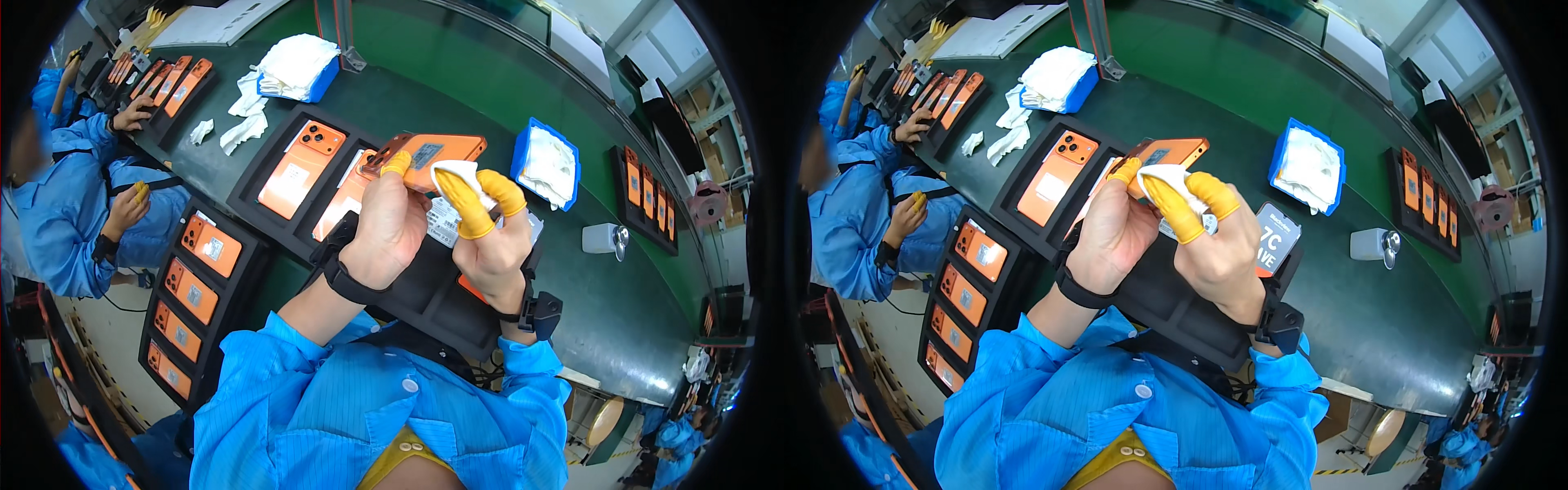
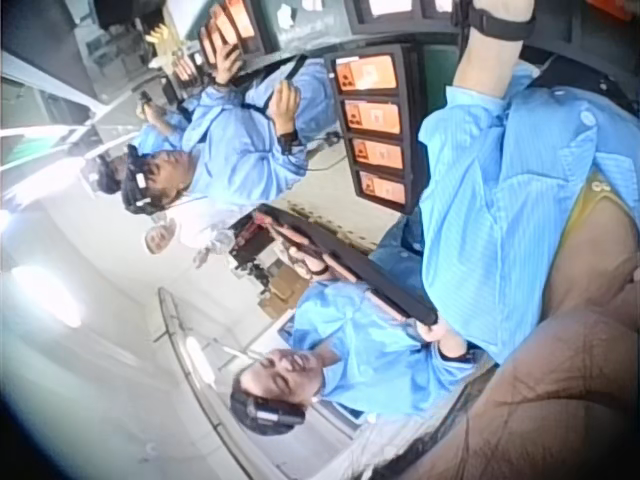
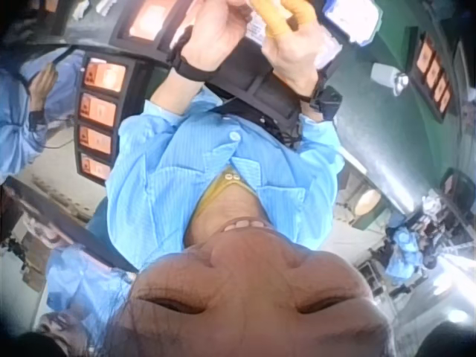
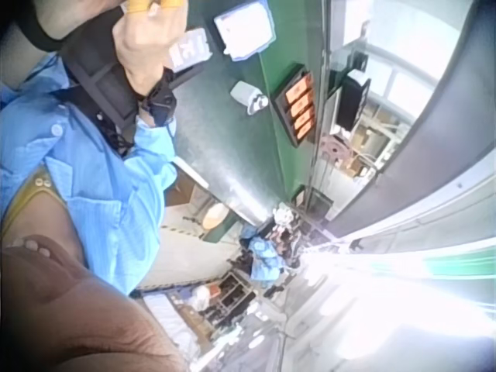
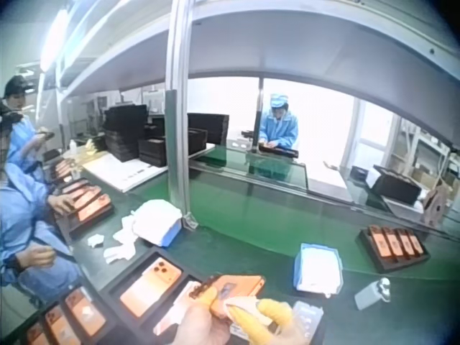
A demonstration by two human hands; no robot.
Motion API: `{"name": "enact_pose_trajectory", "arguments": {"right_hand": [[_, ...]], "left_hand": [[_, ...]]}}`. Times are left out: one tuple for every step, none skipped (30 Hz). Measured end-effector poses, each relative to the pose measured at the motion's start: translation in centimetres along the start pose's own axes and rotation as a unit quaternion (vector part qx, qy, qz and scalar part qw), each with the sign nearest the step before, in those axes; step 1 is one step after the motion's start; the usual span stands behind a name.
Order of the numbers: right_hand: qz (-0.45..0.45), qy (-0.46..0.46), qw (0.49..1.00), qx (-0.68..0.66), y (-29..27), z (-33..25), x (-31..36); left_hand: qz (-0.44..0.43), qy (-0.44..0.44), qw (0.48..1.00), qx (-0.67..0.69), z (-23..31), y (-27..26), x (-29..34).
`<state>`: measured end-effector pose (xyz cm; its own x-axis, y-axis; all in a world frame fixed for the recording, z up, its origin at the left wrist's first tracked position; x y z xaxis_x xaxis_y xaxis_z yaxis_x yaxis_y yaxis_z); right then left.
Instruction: The worker is cleaning and inspecting the back and sides of orange smartphones at an assembly line using a cleaning cloth.
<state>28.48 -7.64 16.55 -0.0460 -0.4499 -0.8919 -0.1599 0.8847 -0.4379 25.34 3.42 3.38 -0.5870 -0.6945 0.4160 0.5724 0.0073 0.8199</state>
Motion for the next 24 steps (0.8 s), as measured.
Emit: {"name": "enact_pose_trajectory", "arguments": {"right_hand": [[0.000,-0.001,1.000,-0.001,0.2,-0.2,0.2],[-0.004,-0.017,1.000,0.003,0.5,-0.7,0.4],[-0.008,-0.033,0.999,0.008,0.6,-1.1,0.5],[-0.006,-0.034,0.999,0.008,0.6,-1.2,0.7],[-0.014,-0.055,0.998,0.017,0.7,-1.7,1.0],[-0.021,-0.076,0.997,0.024,0.8,-2.2,1.1],[-0.027,-0.083,0.996,0.022,1.0,-2.2,1.1],[-0.026,-0.084,0.996,0.023,1.0,-2.1,1.3],[-0.027,-0.103,0.994,0.022,1.2,-2.4,1.5],[-0.027,-0.122,0.992,0.021,1.3,-2.7,1.6],[-0.065,-0.117,0.991,0.025,1.9,-2.8,1.7],[-0.064,-0.118,0.991,0.027,2.0,-2.7,1.8],[-0.057,-0.109,0.992,0.013,1.9,-2.4,1.7],[-0.049,-0.100,0.994,0.000,1.9,-2.1,1.5],[-0.026,-0.101,0.995,-0.003,1.5,-2.2,1.4],[-0.022,-0.104,0.994,-0.005,1.4,-2.2,1.2],[-0.014,-0.115,0.993,-0.015,1.2,-2.3,1.0],[-0.005,-0.128,0.991,-0.027,0.9,-2.5,0.9],[0.005,-0.136,0.991,-0.022,0.6,-2.7,0.8],[0.019,-0.140,0.990,-0.017,0.2,-2.9,0.6],[-0.003,-0.131,0.991,-0.022,0.6,-2.7,0.9],[-0.022,-0.122,0.992,-0.023,0.5,-2.4,1.3],[-0.043,-0.096,0.994,-0.007,0.7,-2.1,1.6],[-0.061,-0.071,0.996,0.010,0.7,-1.8,1.4]], "left_hand": [[0.000,0.002,1.000,0.001,0.0,-0.1,-0.1],[-0.012,0.008,1.000,0.016,0.1,-0.1,-0.2],[-0.026,0.013,0.999,0.030,0.3,0.2,-0.2],[-0.027,0.014,0.999,0.030,0.4,0.4,0.0],[-0.009,-0.007,0.999,0.041,0.2,0.6,0.6],[0.008,-0.028,0.998,0.052,0.0,0.5,1.0],[-0.014,-0.028,0.998,0.047,0.1,0.7,0.9],[-0.015,-0.028,0.998,0.047,0.1,0.7,1.0],[-0.019,-0.038,0.998,0.053,-0.1,0.9,1.3],[-0.022,-0.048,0.997,0.059,-0.2,1.1,1.4],[-0.041,-0.056,0.995,0.065,-0.4,0.7,0.7],[-0.043,-0.056,0.995,0.064,-0.3,0.8,0.6],[-0.030,-0.066,0.995,0.074,-0.4,0.8,0.4],[-0.018,-0.076,0.993,0.083,-0.4,0.9,0.3],[-0.013,-0.102,0.988,0.114,-0.6,1.1,0.3],[-0.015,-0.098,0.989,0.113,-0.3,1.0,0.2],[-0.029,-0.097,0.989,0.104,0.0,1.0,-0.1],[-0.042,-0.092,0.990,0.095,0.3,0.9,-0.2],[-0.037,-0.102,0.989,0.097,0.2,0.8,-0.3],[-0.081,-0.107,0.988,0.081,0.1,0.9,-0.3],[-0.090,-0.091,0.989,0.077,0.5,1.1,0.3],[-0.126,-0.083,0.986,0.068,0.2,1.4,0.2],[-0.154,-0.069,0.983,0.075,0.3,2.1,0.8],[-0.158,-0.076,0.982,0.072,-0.4,2.4,0.7]]}}
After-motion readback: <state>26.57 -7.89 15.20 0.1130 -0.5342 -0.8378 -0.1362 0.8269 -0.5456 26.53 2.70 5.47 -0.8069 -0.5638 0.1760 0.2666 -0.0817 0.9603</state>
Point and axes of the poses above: each hand's wrist, its own x-axis away from the middle knuckle, its own y-axis out of the palm, z = x × y, the point moved 10 cm from there along -x, towards the middle knuckle, and after that the axes turned 5 degrees about x, right-handed, at the moved point
